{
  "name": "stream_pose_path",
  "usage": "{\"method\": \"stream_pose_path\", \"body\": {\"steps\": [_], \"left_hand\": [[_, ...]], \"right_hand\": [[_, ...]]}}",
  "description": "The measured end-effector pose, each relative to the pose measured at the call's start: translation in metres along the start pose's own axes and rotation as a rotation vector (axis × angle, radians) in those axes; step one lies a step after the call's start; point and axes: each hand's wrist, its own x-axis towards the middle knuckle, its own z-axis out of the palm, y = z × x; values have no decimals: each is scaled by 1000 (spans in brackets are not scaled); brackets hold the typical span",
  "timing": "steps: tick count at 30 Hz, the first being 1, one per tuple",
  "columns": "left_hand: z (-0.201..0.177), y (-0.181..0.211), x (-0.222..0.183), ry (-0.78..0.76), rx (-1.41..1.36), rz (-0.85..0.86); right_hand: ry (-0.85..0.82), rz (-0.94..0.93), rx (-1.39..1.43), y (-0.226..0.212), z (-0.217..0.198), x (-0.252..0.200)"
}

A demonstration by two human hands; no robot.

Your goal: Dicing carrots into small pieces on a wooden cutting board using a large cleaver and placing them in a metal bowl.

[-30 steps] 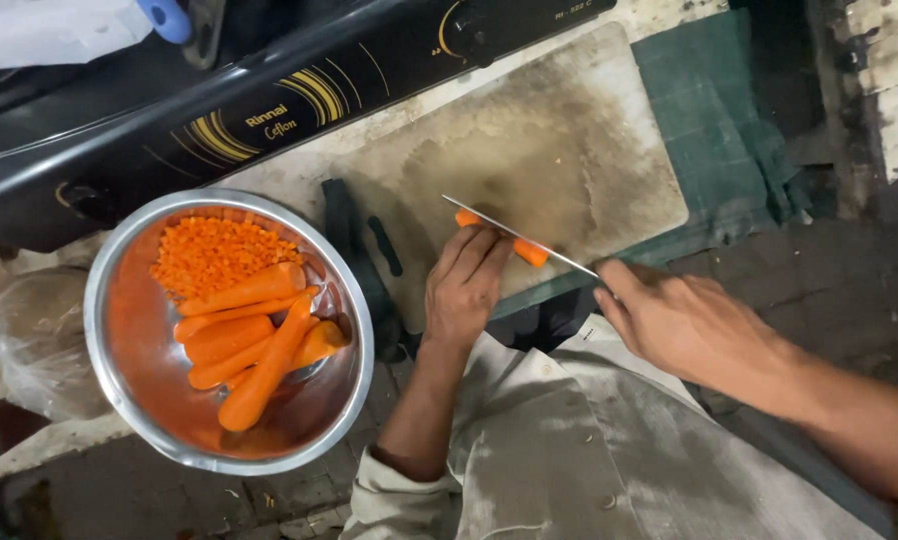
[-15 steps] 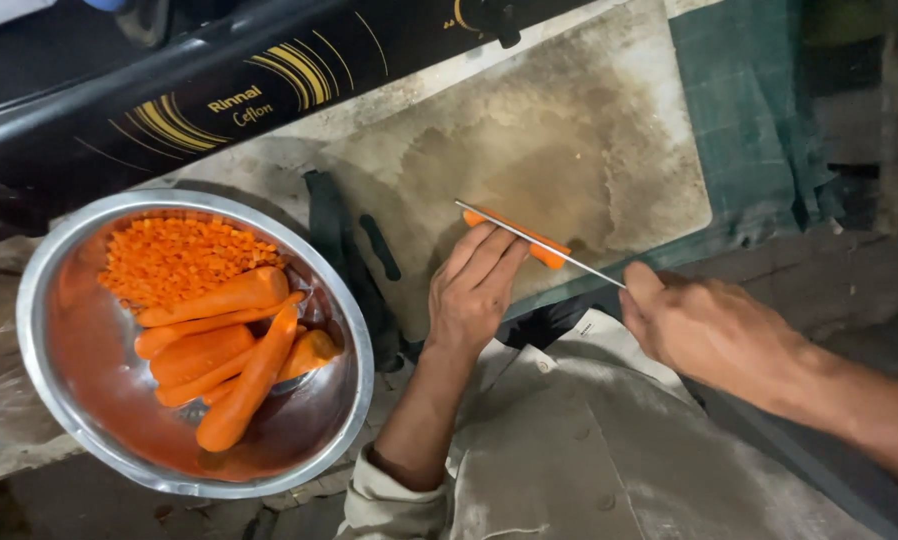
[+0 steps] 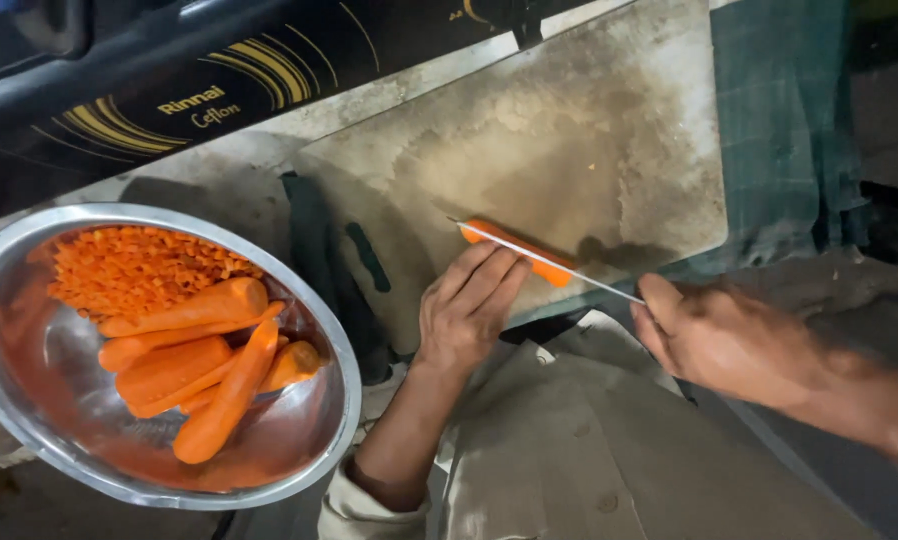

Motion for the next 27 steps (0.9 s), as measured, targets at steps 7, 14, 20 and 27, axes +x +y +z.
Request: {"method": "stream_pose_path", "body": {"steps": [7,14,20,27], "left_hand": [[-3,1,-2,-55,-9,3],[-1,5,-1,-56,66,-19],[18,-3,-20,82,80,9],[21,-5,-16,170,189,101]], "right_hand": [[-123,60,-32,-11,-24,16],[-134,26,154,-13,-21,35],[261,-52,28,-28,-5,46],[199,8,199,-30,-7,66]]}}
